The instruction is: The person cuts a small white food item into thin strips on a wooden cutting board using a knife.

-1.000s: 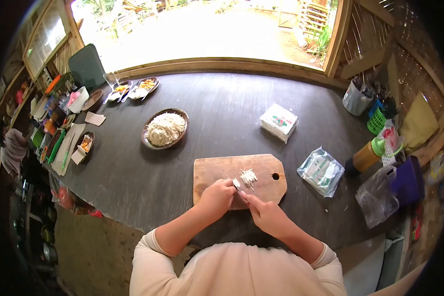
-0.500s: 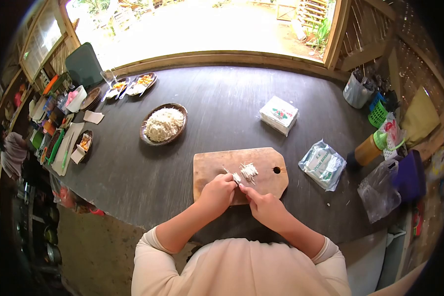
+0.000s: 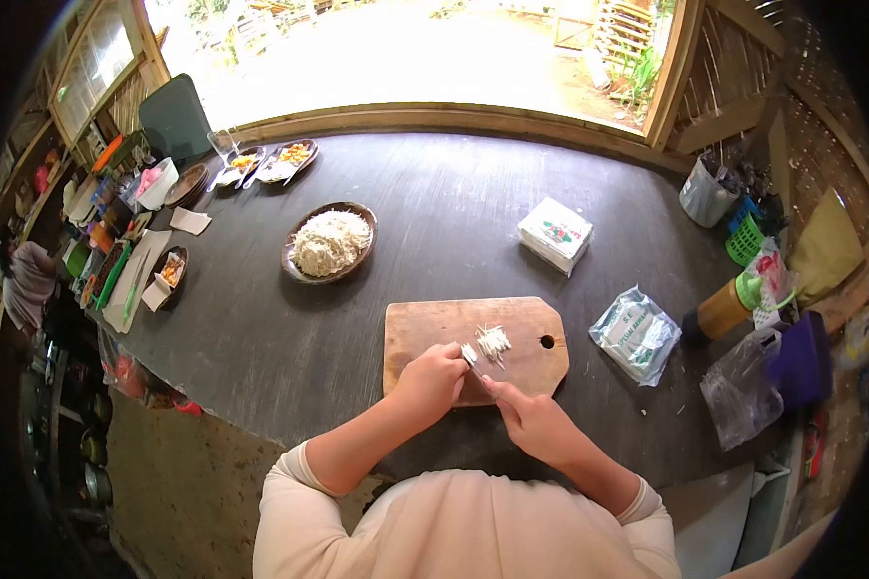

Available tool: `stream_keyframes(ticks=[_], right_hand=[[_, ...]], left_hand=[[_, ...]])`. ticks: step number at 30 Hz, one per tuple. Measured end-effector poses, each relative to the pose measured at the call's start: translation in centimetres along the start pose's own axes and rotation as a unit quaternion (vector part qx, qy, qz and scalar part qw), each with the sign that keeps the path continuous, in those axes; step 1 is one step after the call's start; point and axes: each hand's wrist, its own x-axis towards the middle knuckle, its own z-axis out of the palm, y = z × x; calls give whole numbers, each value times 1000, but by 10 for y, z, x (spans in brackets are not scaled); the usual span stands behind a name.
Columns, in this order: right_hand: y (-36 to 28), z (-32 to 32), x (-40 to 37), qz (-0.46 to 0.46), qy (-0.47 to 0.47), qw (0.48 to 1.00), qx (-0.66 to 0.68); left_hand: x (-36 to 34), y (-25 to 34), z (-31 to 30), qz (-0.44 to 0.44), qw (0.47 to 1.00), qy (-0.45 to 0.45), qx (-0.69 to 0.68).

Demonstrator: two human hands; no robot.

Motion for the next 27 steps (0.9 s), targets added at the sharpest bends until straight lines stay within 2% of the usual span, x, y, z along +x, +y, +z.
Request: stream_keyframes(ticks=[3, 6, 8, 12, 14, 17, 18, 20, 23, 27], right_hand=[[4, 9, 4, -3, 20, 997, -73], [-1, 7, 7, 33, -7, 992, -123], [3, 3, 7, 19, 4, 999, -36], [3, -3, -2, -13, 13, 1000, -9], [4, -3, -4, -62, 37, 997, 21], [7, 0, -4, -71, 45, 996, 19], [8, 2, -4, -69, 46, 996, 21], [7, 8, -3, -19, 36, 996, -80], [-1, 10, 2, 8, 14, 990, -137], [5, 5, 3, 10, 13, 997, -79]], left_hand=[[-1, 1, 2, -1, 1000, 9, -1], [0, 1, 2, 0, 1000, 7, 3], [-1, 1, 2, 0, 1000, 7, -5], [-1, -2, 2, -11, 1000, -5, -9], [-1, -5, 2, 7, 1000, -7, -8], [0, -3, -1, 7, 1000, -14, -5], [0, -4, 0, 7, 1000, -16, -5], [0, -6, 3, 17, 1000, -3, -6], [0, -3, 2, 10, 1000, 6, -7], [-1, -7, 4, 15, 1000, 9, -12]])
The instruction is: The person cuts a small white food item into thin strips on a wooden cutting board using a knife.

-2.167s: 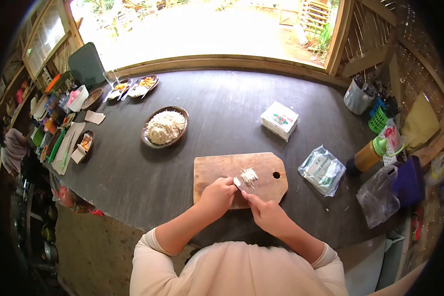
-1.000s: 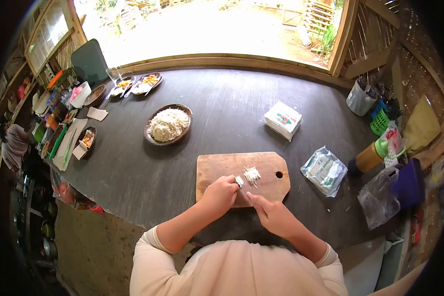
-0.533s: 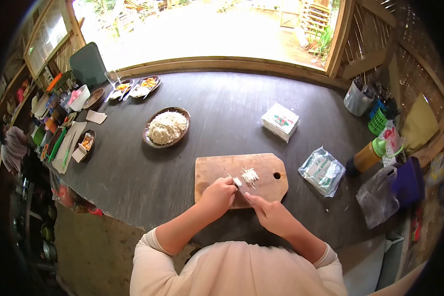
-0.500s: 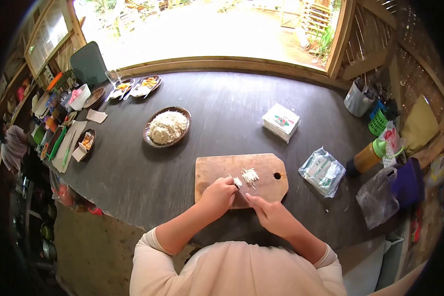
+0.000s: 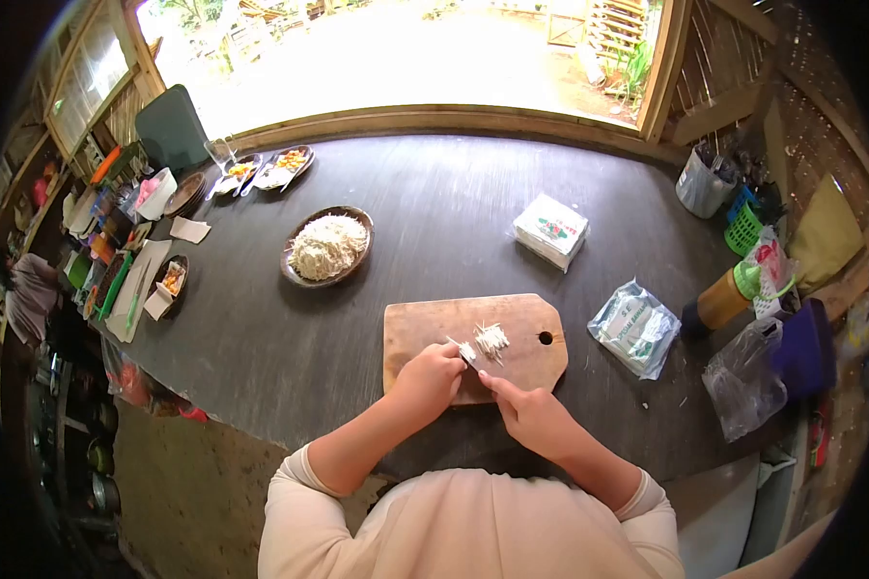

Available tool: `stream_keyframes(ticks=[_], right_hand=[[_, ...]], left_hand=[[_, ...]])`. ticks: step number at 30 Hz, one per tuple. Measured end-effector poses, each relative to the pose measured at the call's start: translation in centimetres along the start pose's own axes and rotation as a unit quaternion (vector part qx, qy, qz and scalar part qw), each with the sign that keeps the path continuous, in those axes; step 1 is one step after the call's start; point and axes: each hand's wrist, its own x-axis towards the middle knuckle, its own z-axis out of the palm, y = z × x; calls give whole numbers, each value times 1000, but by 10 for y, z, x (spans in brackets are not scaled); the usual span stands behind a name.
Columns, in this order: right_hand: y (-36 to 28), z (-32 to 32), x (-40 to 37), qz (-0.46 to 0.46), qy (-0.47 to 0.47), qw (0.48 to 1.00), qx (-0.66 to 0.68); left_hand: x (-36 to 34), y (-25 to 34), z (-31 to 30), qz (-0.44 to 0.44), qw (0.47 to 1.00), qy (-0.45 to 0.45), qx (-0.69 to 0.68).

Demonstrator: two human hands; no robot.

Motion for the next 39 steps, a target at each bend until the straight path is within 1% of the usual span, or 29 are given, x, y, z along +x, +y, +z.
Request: stream_keyframes(ticks=[2, 3, 5, 9, 12, 14, 17, 18, 20, 21, 23, 27, 29, 30, 33, 35, 39], right_hand=[[7, 3, -3, -79, 55, 992, 76], [6, 0, -4, -80, 54, 992, 75], [0, -6, -8, -54, 21, 995, 83], [1, -5, -7, -42, 12, 995, 92], [2, 2, -3, -50, 27, 995, 78], [-7, -2, 1, 1, -17, 1000, 13], [-6, -6, 2, 14, -23, 999, 35], [-5, -6, 0, 13, -22, 999, 35], [-3, -8, -5, -18, -9, 996, 85], [-3, -11, -6, -19, -12, 996, 84], [-4, -15, -7, -7, -27, 995, 94], [-4, -12, -2, -12, -24, 994, 106], [-4, -3, 3, 29, -30, 999, 12], [-4, -2, 3, 31, -30, 999, 13], [-3, -4, 2, 2, -16, 999, 31], [0, -8, -2, -22, -7, 995, 94], [-7, -17, -6, -19, -19, 993, 118]], left_hand=[[0, -2, 2, 3, 1000, -1, -9], [1, -2, 1, 3, 1000, 1, -10], [1, 0, -1, 6, 1000, -7, 6], [1, 1, -2, 4, 1000, -12, 4], [0, 0, 0, -1, 1000, -14, -11], [1, 4, -4, -8, 1000, -16, -2], [1, 2, -2, 9, 1000, 1, -3], [1, 1, -2, 10, 1000, 1, -2], [0, 1, -1, 10, 1000, 3, -5], [0, 0, -1, 7, 1000, 5, -5], [1, -1, -3, 3, 1000, -20, -2], [1, 1, -2, -8, 1000, -21, -3], [0, 1, -1, -1, 1000, -13, 8], [-1, 1, 0, 0, 1000, -15, 7], [0, 2, -2, -7, 1000, -8, 2], [1, 3, -4, -4, 1000, -11, -1], [0, 2, -5, -9, 1000, -24, 5]])
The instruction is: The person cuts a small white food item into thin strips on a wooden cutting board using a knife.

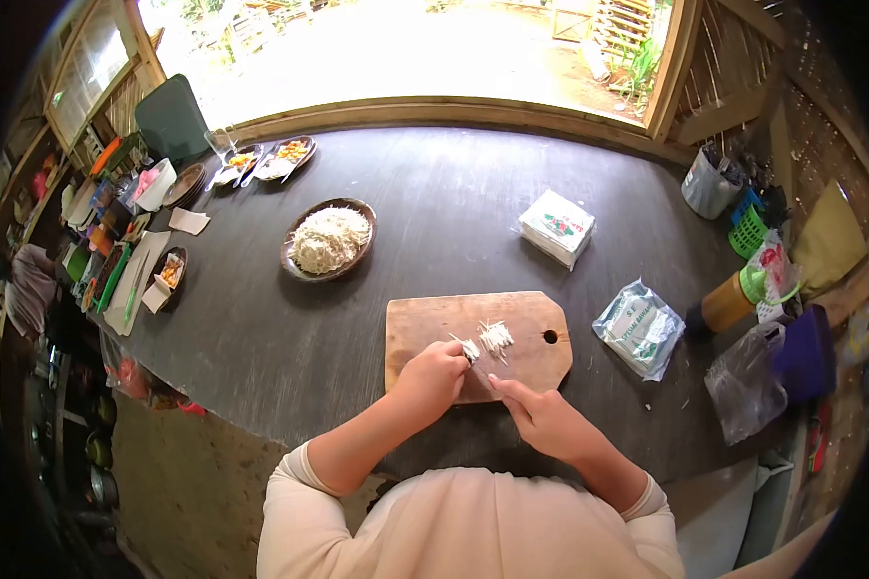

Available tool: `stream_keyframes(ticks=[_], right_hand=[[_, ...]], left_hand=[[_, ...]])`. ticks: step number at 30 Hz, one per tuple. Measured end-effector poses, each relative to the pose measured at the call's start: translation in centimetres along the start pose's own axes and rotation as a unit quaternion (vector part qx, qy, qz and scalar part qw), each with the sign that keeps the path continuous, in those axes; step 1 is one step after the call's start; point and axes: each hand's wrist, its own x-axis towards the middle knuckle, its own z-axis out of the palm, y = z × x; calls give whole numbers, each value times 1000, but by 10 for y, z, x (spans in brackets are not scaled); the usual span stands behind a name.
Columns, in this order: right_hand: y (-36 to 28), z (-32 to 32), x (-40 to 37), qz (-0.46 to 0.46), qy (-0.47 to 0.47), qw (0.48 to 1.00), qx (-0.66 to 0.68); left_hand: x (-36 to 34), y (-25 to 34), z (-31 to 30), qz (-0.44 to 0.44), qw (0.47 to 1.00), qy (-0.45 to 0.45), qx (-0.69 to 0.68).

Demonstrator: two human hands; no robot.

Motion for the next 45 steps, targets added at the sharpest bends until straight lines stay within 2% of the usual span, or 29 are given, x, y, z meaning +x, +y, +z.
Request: stream_keyframes(ticks=[3, 5, 9, 11, 18, 20, 21, 23, 24, 27, 29, 30, 32, 33, 35, 41, 45], right_hand=[[1, 3, 4, 23, -8, 1000, 5], [9, 14, 9, 34, -1, 997, -75], [4, 12, 8, 40, -3, 996, -76], [11, 9, 4, -42, 30, 999, -7], [9, 5, 2, -33, 14, 999, 5], [18, 12, 7, -54, 38, 998, 3], [13, 14, 8, -52, 39, 998, 5], [-3, 16, 13, 57, -26, 990, -128], [-1, 17, 12, 57, -23, 990, -128], [17, 23, 16, 5, 10, 995, -96], [28, 27, 17, -74, 76, 994, -27], [23, 22, 15, -74, 77, 994, -29], [7, 9, 12, 36, 16, 999, -12], [4, 5, 11, 36, 17, 999, -13], [-2, 0, 11, 93, 25, 994, 53], [-4, -4, 9, 76, 21, 995, 60], [-1, -1, 9, 60, 23, 997, 41]], left_hand=[[1, 0, 1, -1, 1000, -3, 0], [0, 0, 1, 3, 1000, 7, -7], [1, 0, 1, 9, 1000, 11, 0], [1, -2, 3, 11, 1000, 5, -5], [1, -4, 3, 12, 1000, 8, -6], [1, -3, 4, 12, 1000, 19, -8], [0, -1, 3, 13, 1000, 17, -9], [0, 3, 1, -3, 1000, 12, 7], [0, 2, 2, 0, 1000, 13, 8], [-1, 1, 2, 11, 1000, 20, 3], [-1, 6, 0, -7, 999, 19, 28], [0, 6, 0, -6, 999, 20, 28], [2, 7, 0, -15, 999, 35, 28], [2, 7, -1, -14, 999, 36, 28], [1, 8, -2, -27, 999, 24, 16], [3, 4, 3, -33, 997, 64, -6], [5, 1, 2, -47, 997, 55, -16]])
